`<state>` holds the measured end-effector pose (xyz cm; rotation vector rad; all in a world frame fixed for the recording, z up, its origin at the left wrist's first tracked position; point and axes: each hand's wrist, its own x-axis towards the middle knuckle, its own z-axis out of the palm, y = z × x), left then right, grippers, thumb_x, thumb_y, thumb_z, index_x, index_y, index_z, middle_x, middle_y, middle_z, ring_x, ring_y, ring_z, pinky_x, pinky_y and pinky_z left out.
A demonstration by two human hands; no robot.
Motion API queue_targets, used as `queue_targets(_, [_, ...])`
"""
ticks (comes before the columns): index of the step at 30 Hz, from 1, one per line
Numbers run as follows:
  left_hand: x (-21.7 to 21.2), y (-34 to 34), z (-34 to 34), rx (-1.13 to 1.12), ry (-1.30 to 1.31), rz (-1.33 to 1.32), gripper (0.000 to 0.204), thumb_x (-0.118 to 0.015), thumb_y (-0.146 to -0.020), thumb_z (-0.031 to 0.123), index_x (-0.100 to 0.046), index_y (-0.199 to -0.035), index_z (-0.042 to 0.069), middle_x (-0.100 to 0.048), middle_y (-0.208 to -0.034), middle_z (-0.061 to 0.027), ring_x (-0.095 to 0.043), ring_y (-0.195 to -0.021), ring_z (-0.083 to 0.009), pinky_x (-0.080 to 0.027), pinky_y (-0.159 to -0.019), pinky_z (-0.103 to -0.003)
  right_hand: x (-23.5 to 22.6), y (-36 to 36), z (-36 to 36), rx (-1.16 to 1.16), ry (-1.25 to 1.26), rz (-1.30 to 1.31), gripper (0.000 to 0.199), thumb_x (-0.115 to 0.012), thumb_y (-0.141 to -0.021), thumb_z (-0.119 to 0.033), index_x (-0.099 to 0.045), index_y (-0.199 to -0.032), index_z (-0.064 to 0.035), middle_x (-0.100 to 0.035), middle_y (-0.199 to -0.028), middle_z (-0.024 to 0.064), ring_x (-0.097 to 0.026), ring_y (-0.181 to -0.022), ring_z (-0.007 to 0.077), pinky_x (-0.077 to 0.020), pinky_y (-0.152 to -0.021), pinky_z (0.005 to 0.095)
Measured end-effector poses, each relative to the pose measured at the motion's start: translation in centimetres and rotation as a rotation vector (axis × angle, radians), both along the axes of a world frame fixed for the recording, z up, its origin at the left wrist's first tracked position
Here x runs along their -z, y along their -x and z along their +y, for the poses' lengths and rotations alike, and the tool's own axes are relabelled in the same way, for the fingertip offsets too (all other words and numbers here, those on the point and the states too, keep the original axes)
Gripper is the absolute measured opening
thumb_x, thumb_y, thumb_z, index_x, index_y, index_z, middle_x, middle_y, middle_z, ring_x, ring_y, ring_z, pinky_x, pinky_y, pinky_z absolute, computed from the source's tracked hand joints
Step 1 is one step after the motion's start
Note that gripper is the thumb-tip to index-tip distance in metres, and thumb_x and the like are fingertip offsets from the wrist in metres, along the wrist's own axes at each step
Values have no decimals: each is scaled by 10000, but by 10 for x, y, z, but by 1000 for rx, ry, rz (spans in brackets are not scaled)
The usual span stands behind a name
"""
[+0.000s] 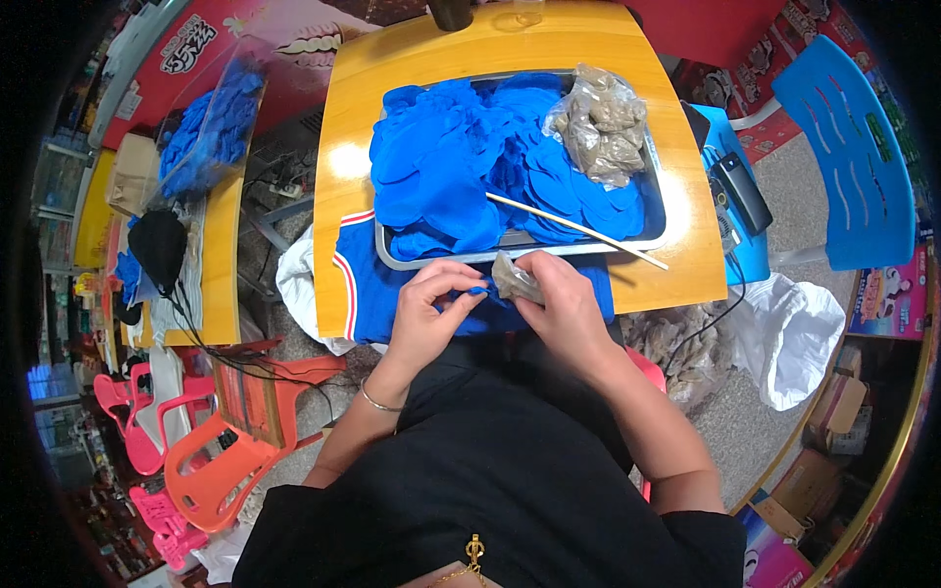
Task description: Manipulating and assembling small blue fabric pieces using a wooden stick tool.
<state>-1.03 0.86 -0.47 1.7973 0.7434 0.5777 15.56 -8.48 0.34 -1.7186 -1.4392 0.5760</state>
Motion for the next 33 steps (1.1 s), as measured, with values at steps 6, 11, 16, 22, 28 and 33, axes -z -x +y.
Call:
queue_targets(6, [24, -1, -3, 19, 448, -284, 111, -546, -877, 31, -566, -970, -26, -591, -896, -11, -557, -785, -58, -485, -684, -205, -1, -2, 5, -146, -104, -2, 290, -662, -665, 15, -524, -917, -20, -566, -832, 145, -569, -810, 332, -458, -680, 368])
queue_targets(11, [31, -5, -8, 21, 759, -400, 92, -538, -888, 42, -556, -967, -2, -594, -965, -42, -562, -844, -84, -481, -740, -228, -4, -8, 4, -186, -1, -95, 296, -655, -663, 20, -528, -925, -28, -576, -831, 150, -574, -810, 329, -461, -671, 365])
queue_targets(16, [41, -5, -7, 42, 634, -430, 69, -530, -883, 20, -555, -941, -5, -592, -1009, -70, -559, -880, -94, -478, -754, -229, -6, -6, 5, -212, 44, -257, 304, -657, -665, 6, -531, -939, -30, -580, -811, 162, -579, -778, 336, -464, -641, 363])
queue_targets(22, [41, -3, -4, 62, 582, -417, 62, -522, -882, 11, -553, -930, -11, -594, -1024, -70, -561, -862, -91, -474, -760, -225, -7, -7, 6, -267, 43, -40, 274, -630, -677, -31, -532, -933, -35, -580, -746, 168, -571, -722, 335, -454, -616, 422])
queue_targets(28, [43, -2, -3, 76, 579, -374, 75, -531, -881, 25, -567, -942, 1, -595, -1031, -71, -560, -854, -84, -470, -760, -221, -2, -8, 7, -203, 70, -281, 236, -637, -673, -47, -570, -897, -78, -573, -699, 124, -585, -690, 310, -458, -588, 385])
queue_targets(33, [47, 0, -3, 80, 575, -402, 76, -542, -878, 32, -579, -940, 8, -598, -1033, -69, -556, -838, -74, -465, -745, -215, -7, -6, 8, -197, 69, -273, 204, -639, -669, -45, -586, -865, -75, -585, -710, 117, -590, -683, 305, -463, -589, 385])
